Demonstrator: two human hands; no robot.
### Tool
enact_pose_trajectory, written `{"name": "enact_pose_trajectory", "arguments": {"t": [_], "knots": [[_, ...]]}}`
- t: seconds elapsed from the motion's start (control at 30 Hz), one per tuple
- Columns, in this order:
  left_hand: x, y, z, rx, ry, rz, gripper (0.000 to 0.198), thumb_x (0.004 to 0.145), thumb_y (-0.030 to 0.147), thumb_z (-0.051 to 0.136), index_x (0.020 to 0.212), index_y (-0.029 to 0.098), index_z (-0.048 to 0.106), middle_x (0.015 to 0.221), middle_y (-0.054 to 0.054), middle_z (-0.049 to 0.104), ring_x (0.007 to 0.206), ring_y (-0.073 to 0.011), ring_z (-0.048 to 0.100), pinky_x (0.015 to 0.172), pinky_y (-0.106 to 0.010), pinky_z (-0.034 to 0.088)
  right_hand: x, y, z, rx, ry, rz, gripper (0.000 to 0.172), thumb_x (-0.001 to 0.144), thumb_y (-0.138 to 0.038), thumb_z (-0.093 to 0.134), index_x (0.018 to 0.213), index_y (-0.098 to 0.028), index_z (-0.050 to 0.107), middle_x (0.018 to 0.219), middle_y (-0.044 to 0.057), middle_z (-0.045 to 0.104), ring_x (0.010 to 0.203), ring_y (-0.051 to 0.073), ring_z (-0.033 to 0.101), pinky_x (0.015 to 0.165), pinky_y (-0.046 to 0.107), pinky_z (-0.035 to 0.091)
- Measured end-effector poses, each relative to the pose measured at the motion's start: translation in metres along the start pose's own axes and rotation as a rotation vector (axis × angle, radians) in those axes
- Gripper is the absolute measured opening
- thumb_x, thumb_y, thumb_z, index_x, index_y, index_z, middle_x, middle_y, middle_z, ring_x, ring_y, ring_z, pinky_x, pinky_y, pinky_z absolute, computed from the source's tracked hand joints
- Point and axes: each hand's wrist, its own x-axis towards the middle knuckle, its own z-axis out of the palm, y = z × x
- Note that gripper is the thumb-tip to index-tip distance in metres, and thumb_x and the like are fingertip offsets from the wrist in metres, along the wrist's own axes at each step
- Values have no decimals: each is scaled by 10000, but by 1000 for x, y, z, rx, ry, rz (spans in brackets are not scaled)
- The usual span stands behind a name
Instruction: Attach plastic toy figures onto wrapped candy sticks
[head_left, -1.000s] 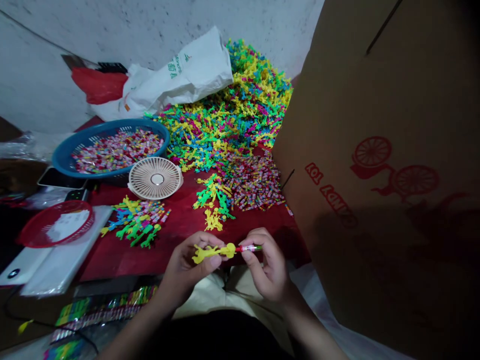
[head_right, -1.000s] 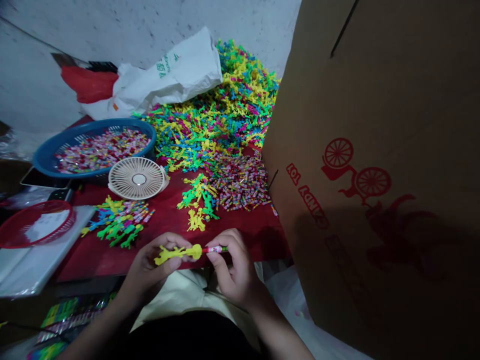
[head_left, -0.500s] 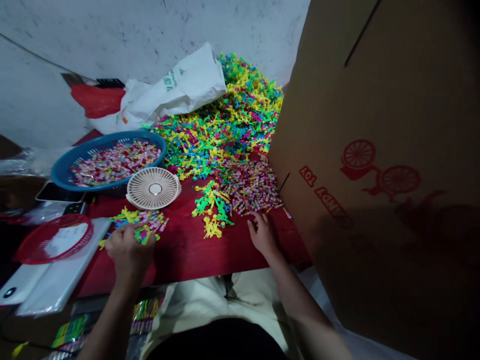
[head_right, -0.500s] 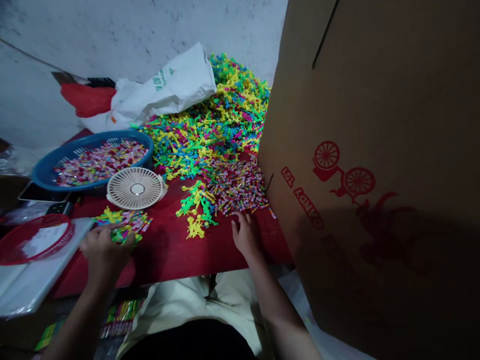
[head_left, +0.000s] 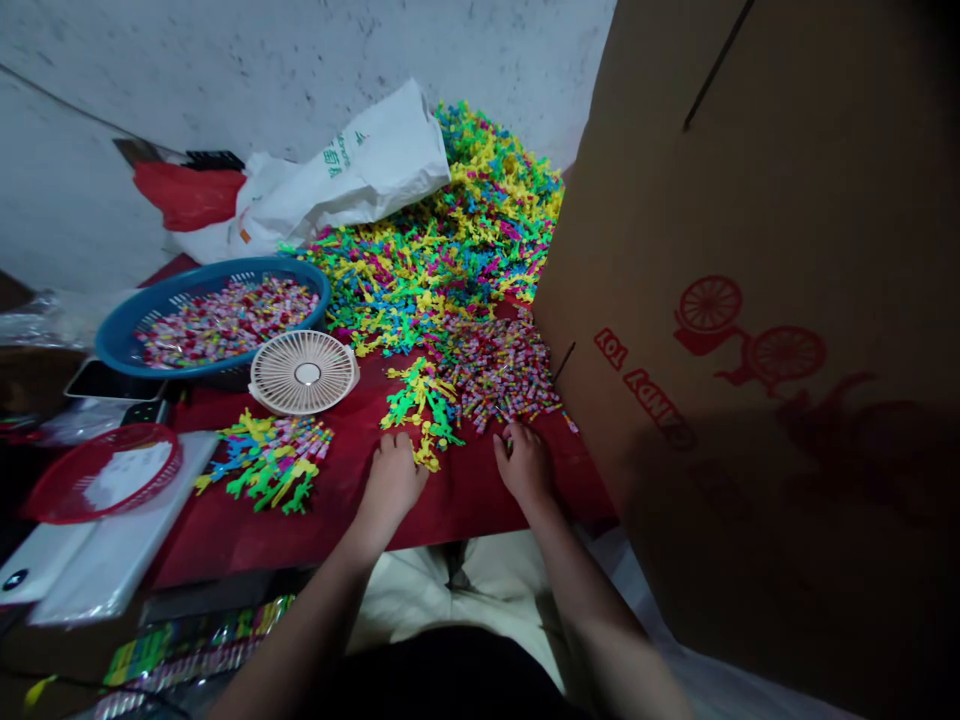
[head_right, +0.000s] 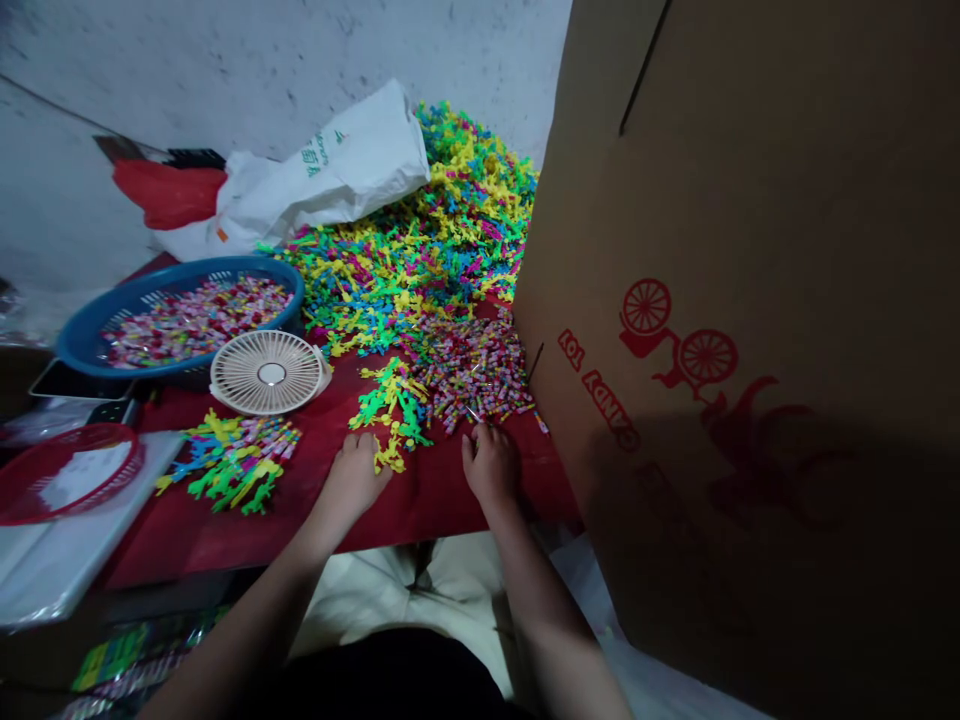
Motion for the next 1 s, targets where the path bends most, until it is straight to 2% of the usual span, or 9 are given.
{"name": "enact_pose_trajectory", "arguments": {"t": [0.13, 0.27, 0.37, 0.5, 0.57, 0.63, 0.7, 0.83, 1.0], "knots": [[-4, -17, -11, -218, 2, -57, 342, 735, 101, 675, 1046, 181, 558, 1083, -116, 621, 1037, -289, 654, 1001, -460, 526, -5, 1, 3, 39, 50, 50, 220, 1039, -263, 494, 1092, -138, 666, 978, 163, 736, 884, 276, 648, 774, 353, 455], [-11, -25, -16, -481, 18, -120, 450, 716, 206, 663, 1141, 200, 515, 974, -31, 576, 833, -196, 641, 802, -351, 568, -6, 0, 2, 146, 135, 69, 380, 1084, -301, 401, 1329, -89, 599, 1095, 217, 744, 954, 297, 690, 783, 383, 515], [-22, -16, -23, -637, -15, -130, 450, 704, 255, 606, 1147, 197, 548, 859, 12, 556, 763, -172, 618, 730, -292, 542, -9, -9, -5, 265, 182, 13, 398, 1107, -338, 354, 1313, -133, 627, 1213, 210, 723, 1106, 291, 686, 918, 428, 552], [-47, 15, -46, -796, -155, -99, 249, 787, 331, 631, 985, 185, 667, 811, -16, 648, 838, -218, 649, 814, -320, 535, -28, -43, -28, 511, 141, -47, 349, 1125, -368, 379, 1187, -210, 684, 1120, 118, 731, 1062, 232, 693, 945, 384, 562], [-62, 33, -60, -812, -218, -42, 236, 865, 381, 662, 1008, 198, 699, 929, -50, 716, 969, -250, 671, 911, -338, 523, -41, -64, -49, 705, 61, -53, 280, 1117, -365, 445, 1168, -231, 686, 1113, 85, 723, 1051, 216, 686, 935, 358, 552], [-74, 48, -72, -769, -284, 77, 244, 949, 409, 629, 1062, 210, 712, 1045, -73, 737, 1059, -262, 672, 970, -341, 510, -52, -83, -71, 836, -36, -51, 225, 1107, -348, 491, 1208, -248, 665, 1108, 61, 704, 1021, 201, 675, 908, 333, 543], [-82, 59, -81, -710, -347, 200, 242, 1012, 403, 569, 1066, 216, 712, 1044, -73, 734, 1018, -245, 677, 933, -321, 519, -59, -96, -92, 898, -98, -63, 177, 1091, -331, 533, 1199, -252, 649, 1077, 48, 679, 983, 196, 659, 876, 323, 533], [-91, 69, -90, -611, -405, 326, 237, 1052, 378, 514, 990, 224, 683, 918, -46, 707, 854, -211, 666, 785, -288, 526, -62, -103, -118, 875, -145, -143, 109, 1061, -301, 579, 1086, -239, 665, 1008, 47, 630, 987, 218, 613, 895, 362, 504], [-93, 74, -99, -517, -391, 428, 227, 1067, 346, 488, 998, 230, 670, 962, -59, 714, 922, -222, 682, 833, -296, 532, -60, -103, -130, 835, -146, -206, 89, 1039, -239, 582, 1088, -242, 657, 993, 47, 607, 1009, 231, 574, 872, 379, 485]]}}
